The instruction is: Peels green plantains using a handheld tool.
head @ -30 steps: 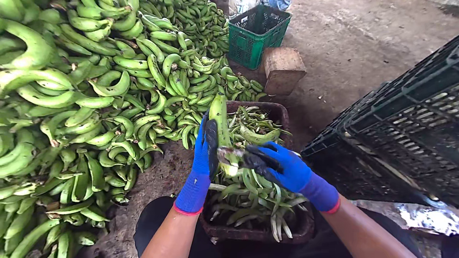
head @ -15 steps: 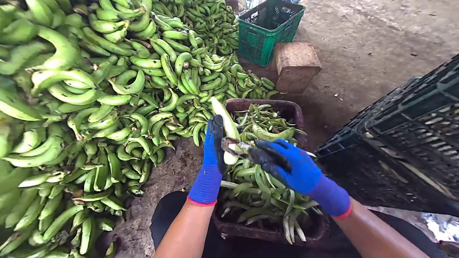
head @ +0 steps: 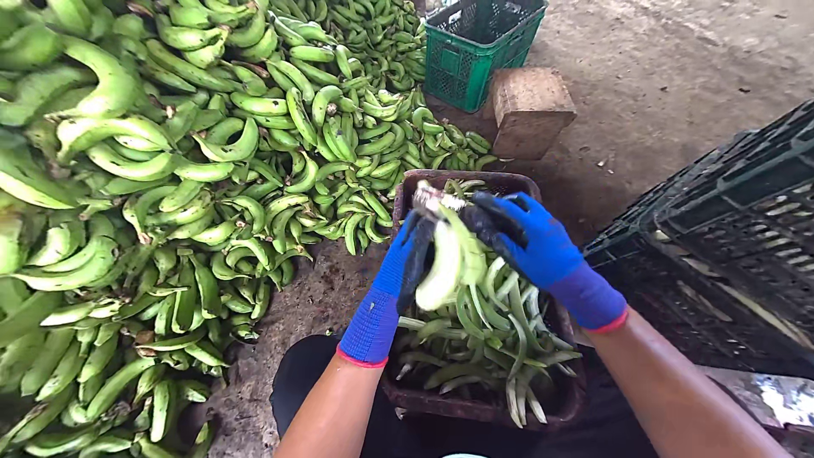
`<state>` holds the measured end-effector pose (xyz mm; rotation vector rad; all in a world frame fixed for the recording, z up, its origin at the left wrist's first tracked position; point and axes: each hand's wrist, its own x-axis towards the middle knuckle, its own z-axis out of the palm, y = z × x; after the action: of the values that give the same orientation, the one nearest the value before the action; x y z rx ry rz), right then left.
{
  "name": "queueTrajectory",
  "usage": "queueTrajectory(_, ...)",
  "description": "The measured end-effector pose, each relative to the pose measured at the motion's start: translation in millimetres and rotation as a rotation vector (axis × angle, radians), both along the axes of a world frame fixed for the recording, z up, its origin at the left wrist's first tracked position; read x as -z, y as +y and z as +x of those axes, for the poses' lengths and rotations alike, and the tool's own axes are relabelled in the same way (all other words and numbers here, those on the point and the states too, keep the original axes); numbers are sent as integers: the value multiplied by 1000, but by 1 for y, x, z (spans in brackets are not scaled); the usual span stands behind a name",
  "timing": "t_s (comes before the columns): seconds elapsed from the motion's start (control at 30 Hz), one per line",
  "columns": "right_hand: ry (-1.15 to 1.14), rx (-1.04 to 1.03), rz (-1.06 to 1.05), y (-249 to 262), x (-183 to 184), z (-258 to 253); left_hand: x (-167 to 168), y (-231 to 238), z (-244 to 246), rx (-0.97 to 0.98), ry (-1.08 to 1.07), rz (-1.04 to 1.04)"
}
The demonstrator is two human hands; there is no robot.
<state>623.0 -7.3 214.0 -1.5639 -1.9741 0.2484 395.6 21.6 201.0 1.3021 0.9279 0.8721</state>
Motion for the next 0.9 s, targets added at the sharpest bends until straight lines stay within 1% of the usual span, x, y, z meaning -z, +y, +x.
queueTrajectory(0.03,-8,-13,11,-4,4,-7,3,3,-4,-52,-1,6)
queueTrajectory(0.1,-11,-7,32,-10,7,-11,0,3,-6,-35,33,32)
queueTrajectory(0.17,12,61,33,-8,3,-2,-7,0,-1,131,102,44)
queueTrajectory(0.23,27,128,29,-3,-1,10,-10,-2,1,343,197,74)
queueTrajectory(0.27,28,154,19,-2,-3,14,-11,-3,1,418,226,88)
queueTrajectory(0.3,24,177,9,-1,-5,17,-11,-3,1,452,241,92)
queueTrajectory(0.33,23,190,-1,-2,-5,19,-10,-3,0,425,233,78)
queueTrajectory(0.37,26,188,-15,-5,-4,19,-7,-3,1,339,200,48)
queueTrajectory(0.43,13,127,-19,-13,0,11,2,1,2,72,58,-14)
queueTrajectory(0.53,-13,-38,10,-26,17,-11,9,9,2,-337,-210,-99)
queueTrajectory(0.57,-25,-72,39,-30,21,-18,6,11,3,-456,-271,-115)
queueTrajectory(0.63,-48,-89,106,-32,24,-25,0,13,6,-618,-291,-107)
queueTrajectory(0.7,-62,-75,158,-30,23,-25,-3,13,9,-675,-295,-80)
queueTrajectory(0.77,-56,-70,157,-28,20,-22,-4,12,13,-665,-350,-52)
queueTrajectory(0.83,-53,-68,145,-24,15,-17,-4,9,12,-581,-400,-23)
queueTrajectory(0.9,-39,-55,108,-18,8,-10,-4,6,10,-444,-370,-14)
